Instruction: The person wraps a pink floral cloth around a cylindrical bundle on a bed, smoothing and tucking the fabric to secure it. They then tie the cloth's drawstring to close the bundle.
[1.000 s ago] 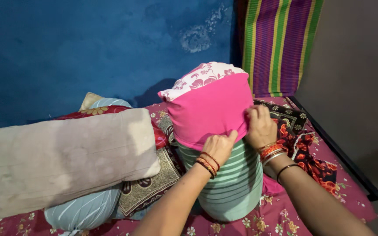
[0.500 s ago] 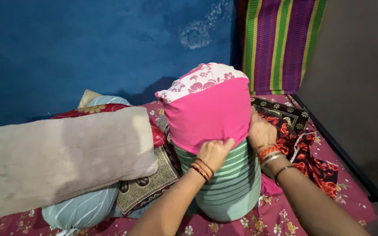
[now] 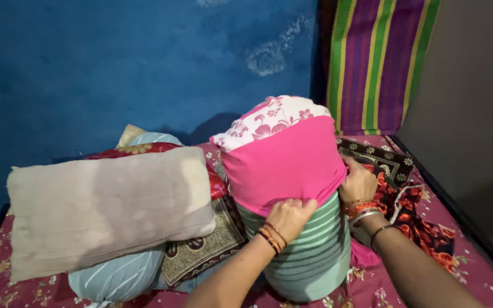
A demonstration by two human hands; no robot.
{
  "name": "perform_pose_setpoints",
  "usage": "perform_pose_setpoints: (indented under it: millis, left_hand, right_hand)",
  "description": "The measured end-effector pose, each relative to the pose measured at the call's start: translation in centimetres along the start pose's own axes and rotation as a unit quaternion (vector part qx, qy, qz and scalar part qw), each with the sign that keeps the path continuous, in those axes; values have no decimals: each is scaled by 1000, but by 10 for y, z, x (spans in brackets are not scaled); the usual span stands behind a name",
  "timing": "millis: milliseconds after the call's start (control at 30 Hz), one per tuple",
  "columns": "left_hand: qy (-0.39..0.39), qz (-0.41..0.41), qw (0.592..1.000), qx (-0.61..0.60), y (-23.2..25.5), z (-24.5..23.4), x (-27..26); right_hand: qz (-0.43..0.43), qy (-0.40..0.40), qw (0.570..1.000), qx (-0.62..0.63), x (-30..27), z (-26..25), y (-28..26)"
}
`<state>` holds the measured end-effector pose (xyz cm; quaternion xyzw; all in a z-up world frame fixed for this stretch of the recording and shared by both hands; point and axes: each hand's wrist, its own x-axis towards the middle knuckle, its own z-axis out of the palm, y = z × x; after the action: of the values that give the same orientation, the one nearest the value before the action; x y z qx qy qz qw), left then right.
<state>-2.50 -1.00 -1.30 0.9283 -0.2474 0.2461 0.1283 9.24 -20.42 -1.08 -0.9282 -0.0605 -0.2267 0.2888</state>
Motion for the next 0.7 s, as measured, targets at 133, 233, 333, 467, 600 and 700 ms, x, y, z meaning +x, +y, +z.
perform_pose_setpoints:
  millis: [133,233,333,467,600,700]
  left_hand:
    - [-13,-12,1000,-19,-12,-10,-3]
    - [-17,-21,1000,-4,-19,-6,-5]
    - [-28,-15,999,12,-28,3,-2]
    - [10,21,998,63,-20,13,-7]
    - [74,44,996,28,3,20,-21]
    - [116,-4,993,11,5,21,-29]
  right_hand:
    - [-19,-30,998,-42,30,10,-12]
    - [-9,-115,984,-134,46,38,-2]
    - [33,-212,959,-187,48,63,30]
    - [106,-244,962,-59,3,74,90]
    - [-32,-204,963,170,-17,97,148]
    - [77,-163,928,326,-24,120,152]
